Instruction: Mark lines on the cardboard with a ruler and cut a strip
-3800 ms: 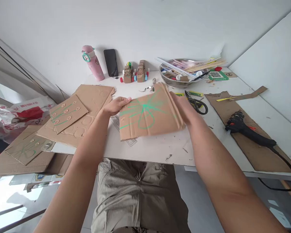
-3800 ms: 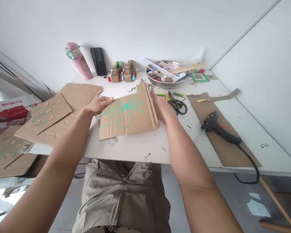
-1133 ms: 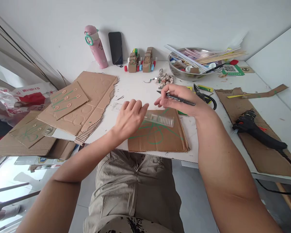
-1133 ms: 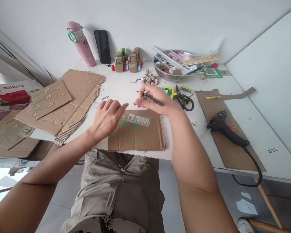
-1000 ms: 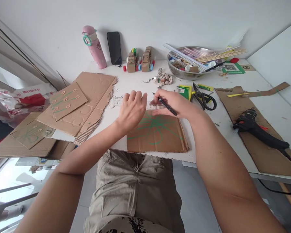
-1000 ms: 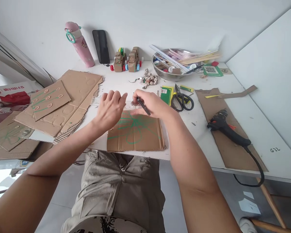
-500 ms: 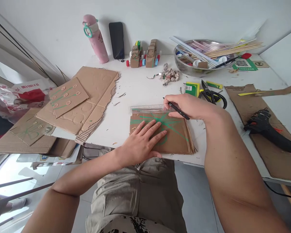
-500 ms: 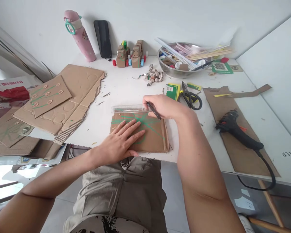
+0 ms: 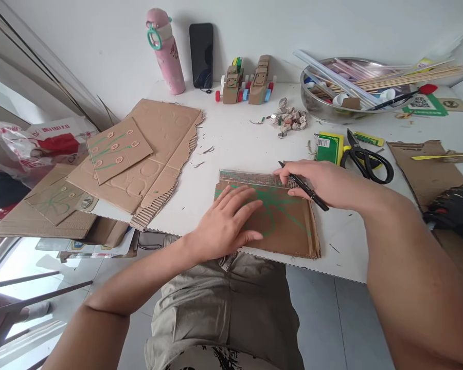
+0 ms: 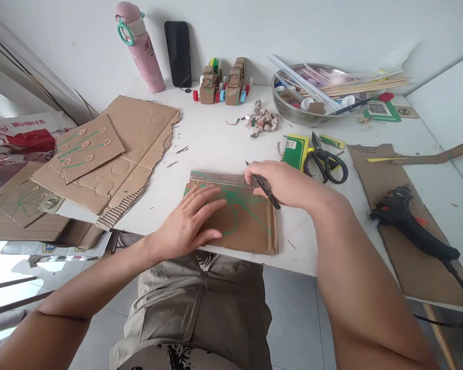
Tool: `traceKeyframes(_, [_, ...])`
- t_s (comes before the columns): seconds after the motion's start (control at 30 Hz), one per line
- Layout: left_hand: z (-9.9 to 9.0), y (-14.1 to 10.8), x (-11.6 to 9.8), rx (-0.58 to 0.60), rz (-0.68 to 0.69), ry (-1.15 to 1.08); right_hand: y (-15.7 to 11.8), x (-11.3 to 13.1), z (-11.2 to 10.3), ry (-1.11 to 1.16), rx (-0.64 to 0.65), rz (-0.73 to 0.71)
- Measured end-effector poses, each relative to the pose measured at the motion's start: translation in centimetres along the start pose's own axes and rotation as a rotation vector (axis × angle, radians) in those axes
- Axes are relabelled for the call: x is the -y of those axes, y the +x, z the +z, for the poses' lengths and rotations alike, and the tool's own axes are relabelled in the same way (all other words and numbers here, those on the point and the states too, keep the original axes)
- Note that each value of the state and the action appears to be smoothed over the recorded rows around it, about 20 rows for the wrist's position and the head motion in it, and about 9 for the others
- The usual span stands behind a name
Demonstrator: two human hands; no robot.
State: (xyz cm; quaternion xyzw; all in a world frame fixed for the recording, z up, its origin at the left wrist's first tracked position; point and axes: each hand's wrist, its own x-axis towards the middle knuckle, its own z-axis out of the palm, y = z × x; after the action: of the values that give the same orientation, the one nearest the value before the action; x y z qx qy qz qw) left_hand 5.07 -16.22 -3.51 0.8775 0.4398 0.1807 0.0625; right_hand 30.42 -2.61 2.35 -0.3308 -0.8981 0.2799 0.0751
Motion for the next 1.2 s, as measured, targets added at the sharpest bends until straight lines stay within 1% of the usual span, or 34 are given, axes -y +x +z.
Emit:
traceKeyframes(0.07, [0.6, 0.0, 0.1, -0.035, -0.096, 0.052, -0.5, 0.0, 0.5, 0.022, -0.021, 0.008])
traceKeyframes(0.13, [1.2, 0.0, 0.2, -0.054, -0.137, 0.098, -1.1, -0.2, 1.2, 0.061, -0.074, 0.009])
traceKeyframes(0.2, [1.7, -0.2, 0.1, -0.062, -0.138, 0.126, -1.6, -0.3, 1.9, 0.102, -0.122, 0.011])
traceKeyframes(0.27, [1.9, -0.4, 0.1, -0.062, -0.137, 0.14, -1.9, -0.1, 2.3, 0.117, -0.122, 0.037])
traceKeyframes(0.4, [1.7, -0.7, 0.0, -0.072, -0.126, 0.139, -2.2, 0.9, 2.1, 0.122, -0.081, 0.11])
traceKeyframes(0.53, [1.5, -0.6, -0.1, -0.058, -0.126, 0.137, -2.2, 1.7, 1.9, 0.127, -0.091, 0.135])
traceKeyframes(0.67, [1.4, -0.6, -0.3, -0.057, -0.128, 0.157, -2.4, 2.1, 2.3, 0.107, -0.113, 0.144])
traceKeyframes(0.77, [1.5, -0.6, -0.3, -0.055, -0.105, 0.151, -2.4, 2.1, 2.8, 0.084, -0.143, 0.133])
traceKeyframes(0.93, [1.6, -0.7, -0.1, -0.004, -0.11, 0.126, -2.6, 1.3, 3.2, 0.01, -0.197, 0.047])
traceKeyframes(1.1, [1.7, -0.6, -0.1, 0.0, -0.114, 0.119, -2.9, 0.8, 2.5, -0.025, -0.132, 0.002])
traceKeyframes(1.2, [1.6, -0.6, -0.1, 0.014, -0.129, 0.124, -3.0, 1.3, 2.4, -0.053, -0.173, 0.019])
